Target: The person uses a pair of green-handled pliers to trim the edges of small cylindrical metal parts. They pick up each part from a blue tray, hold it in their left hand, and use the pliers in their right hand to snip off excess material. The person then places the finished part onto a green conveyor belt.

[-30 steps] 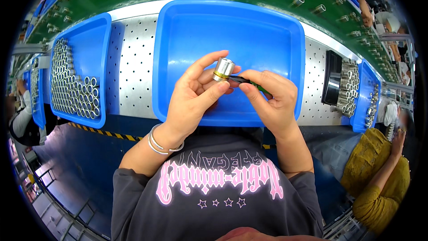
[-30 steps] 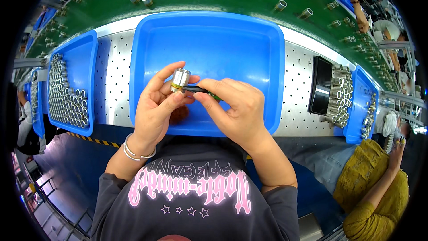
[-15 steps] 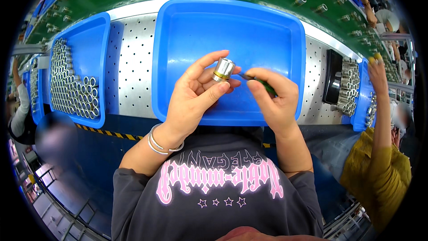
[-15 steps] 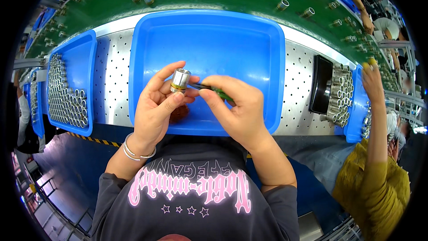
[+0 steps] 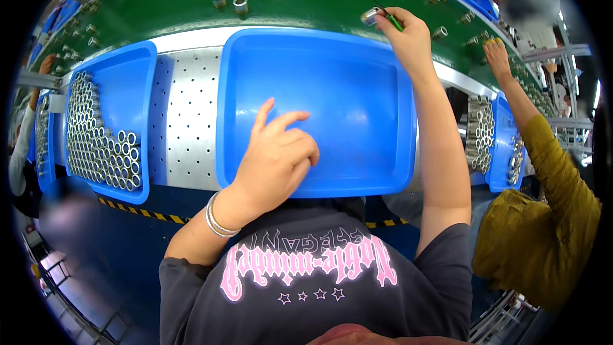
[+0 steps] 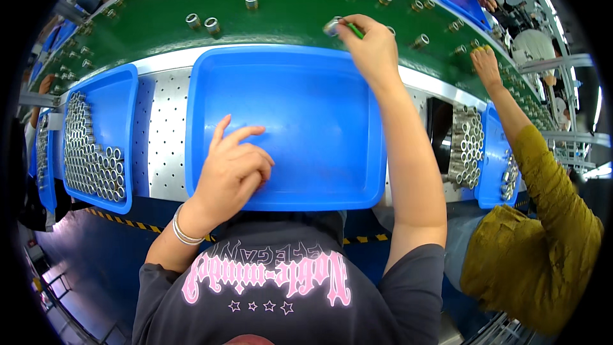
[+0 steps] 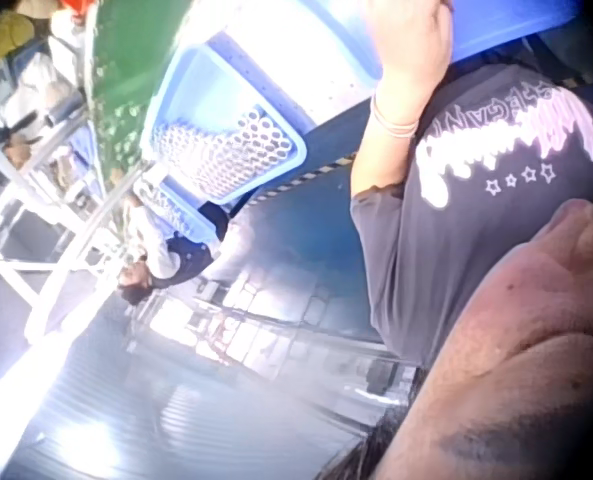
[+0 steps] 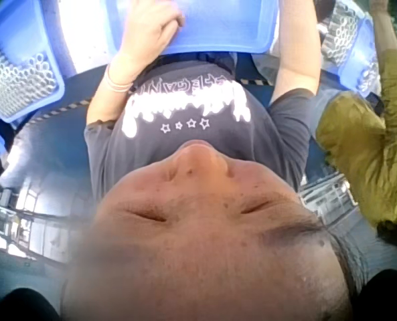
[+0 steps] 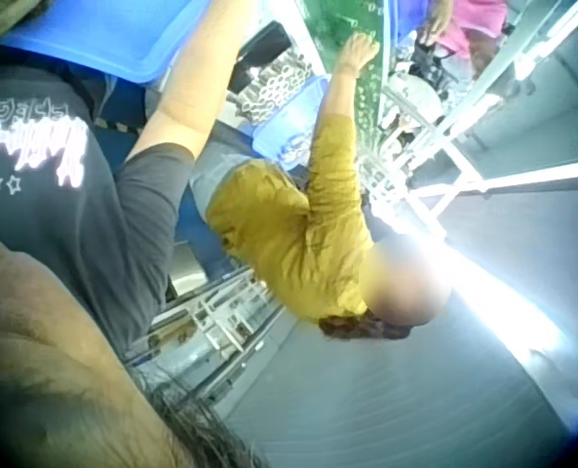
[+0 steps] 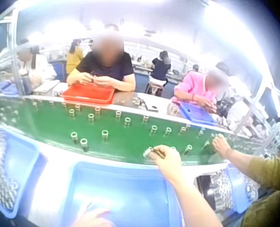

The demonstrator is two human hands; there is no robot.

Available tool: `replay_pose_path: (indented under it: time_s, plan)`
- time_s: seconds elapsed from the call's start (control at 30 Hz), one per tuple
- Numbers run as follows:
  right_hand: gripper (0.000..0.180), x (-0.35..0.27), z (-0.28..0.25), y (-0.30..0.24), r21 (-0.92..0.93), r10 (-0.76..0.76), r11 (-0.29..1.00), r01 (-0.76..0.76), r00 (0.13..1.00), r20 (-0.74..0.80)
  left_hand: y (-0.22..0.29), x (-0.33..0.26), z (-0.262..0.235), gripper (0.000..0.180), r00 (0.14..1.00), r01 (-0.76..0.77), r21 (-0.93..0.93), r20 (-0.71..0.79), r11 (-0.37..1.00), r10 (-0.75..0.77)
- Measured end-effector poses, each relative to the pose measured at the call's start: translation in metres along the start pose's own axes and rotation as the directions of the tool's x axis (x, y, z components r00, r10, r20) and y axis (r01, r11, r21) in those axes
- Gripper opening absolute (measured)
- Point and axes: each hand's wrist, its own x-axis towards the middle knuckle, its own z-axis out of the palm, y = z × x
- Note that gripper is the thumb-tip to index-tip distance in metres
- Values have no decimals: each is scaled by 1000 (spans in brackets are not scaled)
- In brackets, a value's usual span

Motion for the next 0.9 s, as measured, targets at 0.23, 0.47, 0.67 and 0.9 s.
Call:
replay_pose_path:
  time_s: [0.23, 0.47, 0.67, 0.9]
  plan:
    - [21, 35, 19, 38, -483, 49, 873, -65, 998, -47, -11, -7, -7, 16, 997, 48, -64, -50, 997, -52]
    - [21, 23, 83, -40, -125, -45, 990, 72, 978, 203, -21, -1, -8, 20, 974, 10, -204, -218, 979, -56]
    - [19, 43, 146, -86, -228, -287, 902, 366, 904, 316, -21, -10, -14, 16, 975, 37, -218, -204, 975, -83]
    - [16, 51, 163, -79, -263, -365, 856, 445, 880, 303, -28, -27, -23, 17, 930, 106, -329, -300, 938, -210]
